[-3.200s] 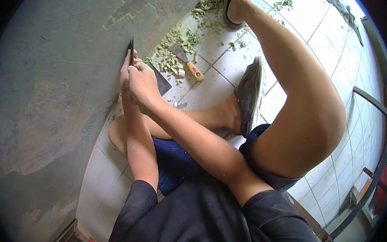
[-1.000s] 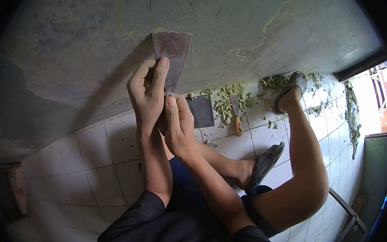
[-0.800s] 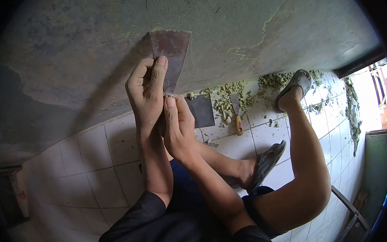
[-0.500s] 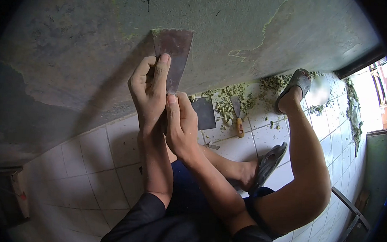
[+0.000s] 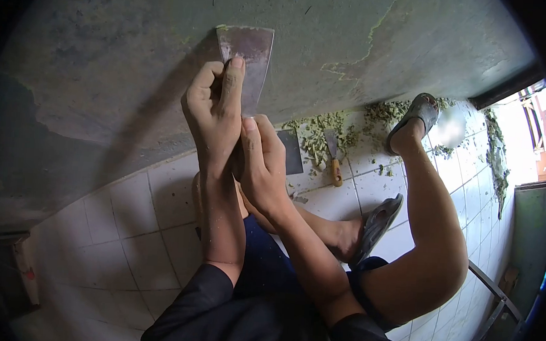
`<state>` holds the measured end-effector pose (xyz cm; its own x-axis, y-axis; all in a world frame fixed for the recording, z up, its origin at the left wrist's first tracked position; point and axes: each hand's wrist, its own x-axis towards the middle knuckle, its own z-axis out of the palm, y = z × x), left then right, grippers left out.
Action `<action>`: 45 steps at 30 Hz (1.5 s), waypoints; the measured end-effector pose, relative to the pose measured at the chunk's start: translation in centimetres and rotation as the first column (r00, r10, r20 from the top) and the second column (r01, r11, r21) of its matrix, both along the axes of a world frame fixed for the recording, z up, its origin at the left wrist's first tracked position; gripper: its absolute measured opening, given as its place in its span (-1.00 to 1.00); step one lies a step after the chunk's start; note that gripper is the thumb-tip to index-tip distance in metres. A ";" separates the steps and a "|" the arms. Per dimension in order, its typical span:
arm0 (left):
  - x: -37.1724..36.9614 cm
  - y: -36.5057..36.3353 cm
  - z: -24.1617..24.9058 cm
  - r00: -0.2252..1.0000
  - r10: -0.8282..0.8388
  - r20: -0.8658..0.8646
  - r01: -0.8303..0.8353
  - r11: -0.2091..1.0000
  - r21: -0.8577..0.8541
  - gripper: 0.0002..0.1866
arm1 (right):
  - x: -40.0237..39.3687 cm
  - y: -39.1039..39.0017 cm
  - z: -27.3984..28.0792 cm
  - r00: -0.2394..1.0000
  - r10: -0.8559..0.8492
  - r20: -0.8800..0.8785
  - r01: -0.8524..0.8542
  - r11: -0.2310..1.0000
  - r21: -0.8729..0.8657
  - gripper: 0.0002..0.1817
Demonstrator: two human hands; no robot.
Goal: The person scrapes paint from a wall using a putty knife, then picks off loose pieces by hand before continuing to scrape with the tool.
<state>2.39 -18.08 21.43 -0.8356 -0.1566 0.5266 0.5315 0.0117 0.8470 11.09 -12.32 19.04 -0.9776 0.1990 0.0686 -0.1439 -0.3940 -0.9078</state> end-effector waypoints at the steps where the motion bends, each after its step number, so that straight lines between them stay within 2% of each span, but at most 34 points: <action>1: 0.1 -0.2 0.0 1.000 0.007 0.006 -0.007 0.999 -0.032 -0.63 | -0.1 -0.1 -0.7 0.999 -0.044 -0.009 0.045 0.996 0.083 -0.67; 2: 0.0 -0.4 0.2 1.000 0.014 0.002 -0.014 0.998 -0.064 -0.65 | -0.4 -0.4 -1.2 0.996 -0.086 -0.032 0.090 0.982 0.164 -0.68; 4: 0.0 -0.5 -0.2 1.000 0.005 -0.011 -0.006 0.998 -0.056 -0.64 | -0.4 -1.0 -2.0 0.993 -0.109 -0.039 0.113 0.986 0.120 -0.68; 7: 0.4 -0.8 -1.0 1.000 -0.007 0.030 0.008 1.000 -0.031 -0.68 | 0.0 -1.3 -2.4 0.985 -0.156 -0.072 0.169 0.960 0.225 -0.66; 9: 0.6 -1.1 -1.2 0.999 0.019 0.034 -0.018 1.000 -0.023 -0.67 | 0.1 -1.4 -2.6 0.995 -0.101 0.014 0.099 0.988 0.119 -0.70; 11: 0.8 -1.5 -1.4 0.996 0.072 0.057 -0.071 0.997 -0.023 -0.67 | 0.1 -1.4 -2.7 0.997 -0.071 0.021 0.067 0.989 0.133 -0.69; 14: 0.9 -2.0 -1.6 0.996 0.068 0.063 -0.068 0.998 -0.002 -0.65 | 0.2 -1.5 -2.6 0.999 -0.030 0.032 0.026 0.992 0.126 -0.69; 16: 0.7 -1.9 -1.4 0.995 0.089 0.039 -0.088 0.996 -0.032 -0.65 | 0.2 -1.0 -1.7 0.996 0.058 0.074 -0.062 0.997 0.053 -0.69; 17: 0.6 -1.7 -1.3 0.996 0.091 0.012 -0.090 0.996 -0.027 -0.65 | 0.0 -1.0 -1.7 0.997 0.037 0.062 -0.040 0.998 0.045 -0.69; 21: 0.1 -1.1 -1.7 0.998 0.057 -0.008 -0.056 0.998 0.037 -0.66 | -0.4 -0.4 -1.6 0.999 0.045 0.031 -0.046 0.998 0.049 -0.69; 23: -0.5 -0.8 -2.0 0.997 0.065 -0.034 -0.063 0.997 0.045 -0.65 | -0.7 -0.1 -1.7 1.000 0.009 0.026 -0.013 0.989 0.144 -0.68; 27: -0.2 -0.7 -1.5 0.997 0.074 -0.016 -0.073 0.996 0.042 -0.64 | -1.1 0.6 -1.8 0.998 0.036 0.042 -0.043 0.983 0.177 -0.67; 29: -0.9 -0.4 -1.7 0.996 0.075 -0.039 -0.073 0.995 0.064 -0.63 | -1.3 0.7 -1.8 0.999 -0.001 0.049 -0.012 0.966 0.257 -0.66; 34: -0.5 -0.3 -1.0 0.993 0.092 -0.072 -0.087 0.993 0.075 -0.62 | -1.5 0.6 -1.5 1.000 0.000 -0.004 0.001 0.969 0.247 -0.65; 36: 0.1 -0.8 -0.2 0.996 0.088 -0.015 -0.087 0.996 0.011 -0.60 | -1.1 0.2 -1.8 1.000 -0.009 -0.027 0.015 0.967 0.253 -0.65; 37: 0.1 -1.2 0.1 0.996 0.087 -0.012 -0.087 0.996 0.010 -0.60 | -1.0 0.0 -1.4 1.000 0.021 -0.021 -0.017 0.988 0.153 -0.64; 38: 0.1 -1.7 0.6 0.993 0.113 -0.028 -0.115 0.989 -0.096 -0.61 | -1.1 -0.3 -1.1 0.998 0.055 -0.027 -0.054 0.997 0.053 -0.64; 39: 0.1 -2.0 0.8 0.990 0.134 -0.043 -0.140 0.970 -0.201 -0.61 | -1.3 -1.2 -1.4 0.996 -0.005 -0.094 0.014 0.995 0.099 -0.63; 40: 0.1 -1.9 1.0 0.990 0.135 -0.046 -0.141 0.970 -0.199 -0.61 | -1.4 -2.0 -1.5 0.985 -0.063 -0.162 0.087 0.986 0.140 -0.63; 42: 0.0 -1.2 1.6 0.980 0.089 -0.179 -0.119 0.979 -0.166 -0.66 | -1.4 -2.3 -1.0 0.971 -0.173 -0.166 0.201 0.966 0.164 -0.58; 44: 0.8 0.2 2.5 0.984 0.028 -0.177 -0.071 0.968 -0.243 -0.71 | -1.0 -1.6 -1.7 0.966 -0.202 -0.160 0.206 0.978 0.013 -0.57; 45: 0.9 0.6 2.1 0.984 0.017 -0.179 -0.064 0.964 -0.259 -0.71 | -0.5 -1.6 -1.4 0.961 -0.243 -0.134 0.245 0.969 0.003 -0.57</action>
